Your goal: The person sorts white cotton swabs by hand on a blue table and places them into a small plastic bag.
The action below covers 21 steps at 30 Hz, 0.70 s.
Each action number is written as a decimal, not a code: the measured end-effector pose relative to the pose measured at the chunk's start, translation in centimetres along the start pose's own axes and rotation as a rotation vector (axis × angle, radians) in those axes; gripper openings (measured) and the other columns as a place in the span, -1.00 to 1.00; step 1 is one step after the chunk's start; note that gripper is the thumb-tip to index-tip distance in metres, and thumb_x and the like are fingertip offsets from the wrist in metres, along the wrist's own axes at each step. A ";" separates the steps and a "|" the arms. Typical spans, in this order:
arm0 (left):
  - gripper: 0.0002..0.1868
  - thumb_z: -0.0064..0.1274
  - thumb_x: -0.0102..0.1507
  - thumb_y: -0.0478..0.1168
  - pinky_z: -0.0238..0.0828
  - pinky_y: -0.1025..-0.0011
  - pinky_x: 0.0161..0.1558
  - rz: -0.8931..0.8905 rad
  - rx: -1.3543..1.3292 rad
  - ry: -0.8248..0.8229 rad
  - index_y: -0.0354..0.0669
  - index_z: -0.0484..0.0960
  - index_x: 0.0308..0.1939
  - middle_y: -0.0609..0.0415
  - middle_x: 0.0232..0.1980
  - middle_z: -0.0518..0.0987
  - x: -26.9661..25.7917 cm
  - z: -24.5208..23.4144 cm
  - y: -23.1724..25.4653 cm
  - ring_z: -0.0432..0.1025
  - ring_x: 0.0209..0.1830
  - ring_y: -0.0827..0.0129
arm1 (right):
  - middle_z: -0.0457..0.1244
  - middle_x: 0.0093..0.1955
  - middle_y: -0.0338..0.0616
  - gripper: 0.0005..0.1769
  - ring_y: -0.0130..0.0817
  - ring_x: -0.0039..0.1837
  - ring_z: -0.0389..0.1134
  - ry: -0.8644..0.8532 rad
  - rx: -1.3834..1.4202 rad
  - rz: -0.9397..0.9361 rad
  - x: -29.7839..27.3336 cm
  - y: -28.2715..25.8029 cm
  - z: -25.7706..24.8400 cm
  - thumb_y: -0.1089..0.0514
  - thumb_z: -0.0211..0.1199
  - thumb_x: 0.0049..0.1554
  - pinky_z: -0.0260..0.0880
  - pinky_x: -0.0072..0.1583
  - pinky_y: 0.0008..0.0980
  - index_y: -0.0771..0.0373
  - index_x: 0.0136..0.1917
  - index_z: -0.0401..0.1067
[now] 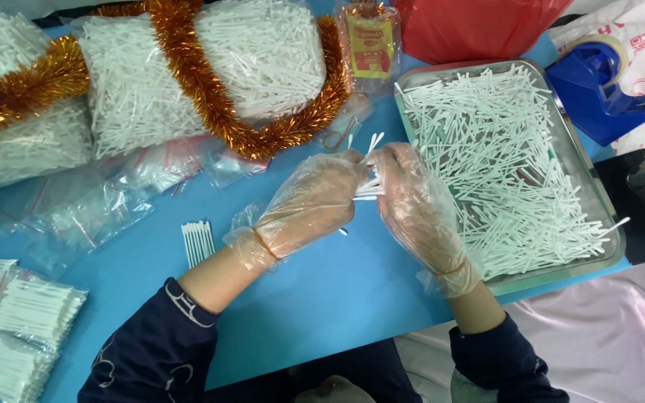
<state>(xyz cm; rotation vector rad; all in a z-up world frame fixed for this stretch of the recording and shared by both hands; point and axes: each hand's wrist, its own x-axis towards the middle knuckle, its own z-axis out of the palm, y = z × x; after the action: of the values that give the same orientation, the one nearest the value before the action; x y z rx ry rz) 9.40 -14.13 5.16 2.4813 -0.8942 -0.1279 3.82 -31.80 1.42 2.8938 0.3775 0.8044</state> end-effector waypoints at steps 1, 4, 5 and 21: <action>-0.68 -0.02 0.11 -0.34 0.61 0.21 -0.34 0.016 0.068 -0.026 0.06 0.53 -0.07 0.20 -0.28 0.59 0.1 1.6 -1.9 0.58 -0.24 0.15 | 0.19 0.15 -0.33 -0.55 -0.34 0.19 0.40 0.015 0.052 0.025 0.0 -1.0 0.7 0.10 0.30 0.01 0.57 -0.10 -0.46 -0.10 0.19 0.36; -0.63 0.01 0.08 -0.30 0.62 0.26 -0.31 -0.006 0.109 -0.062 0.14 0.50 -0.05 0.25 -0.27 0.57 0.0 4.3 -5.6 0.59 -0.23 0.24 | 0.21 0.07 -0.34 -0.63 -0.28 0.07 0.45 0.018 0.152 0.043 0.3 -3.4 2.6 0.19 0.26 0.06 0.59 -0.12 -0.38 -0.13 0.13 0.38; -0.64 0.03 0.10 -0.30 0.62 0.24 -0.29 -0.037 0.082 -0.073 0.10 0.50 -0.03 0.19 -0.26 0.58 -0.2 5.0 -6.5 0.59 -0.22 0.19 | 0.23 0.04 -0.29 -0.65 -0.21 0.05 0.47 0.005 0.195 0.042 0.4 -4.0 3.1 0.22 0.27 0.06 0.60 -0.12 -0.31 -0.09 0.11 0.39; -0.52 0.24 0.09 -0.06 0.52 0.19 0.06 -0.003 0.164 -0.192 0.07 0.55 0.09 0.04 0.14 0.55 -2.1 1.8 -4.4 0.47 0.19 0.12 | 0.07 0.57 0.04 0.07 0.14 0.54 0.13 -0.347 0.672 0.030 0.9 -3.4 0.0 0.02 0.49 -0.05 0.28 0.40 0.16 -0.05 0.62 0.03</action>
<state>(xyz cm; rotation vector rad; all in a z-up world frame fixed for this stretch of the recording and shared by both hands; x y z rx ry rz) 9.81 -10.67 1.29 2.6561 -1.0156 -0.3093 3.85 -28.23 1.30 3.5659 0.6710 0.1678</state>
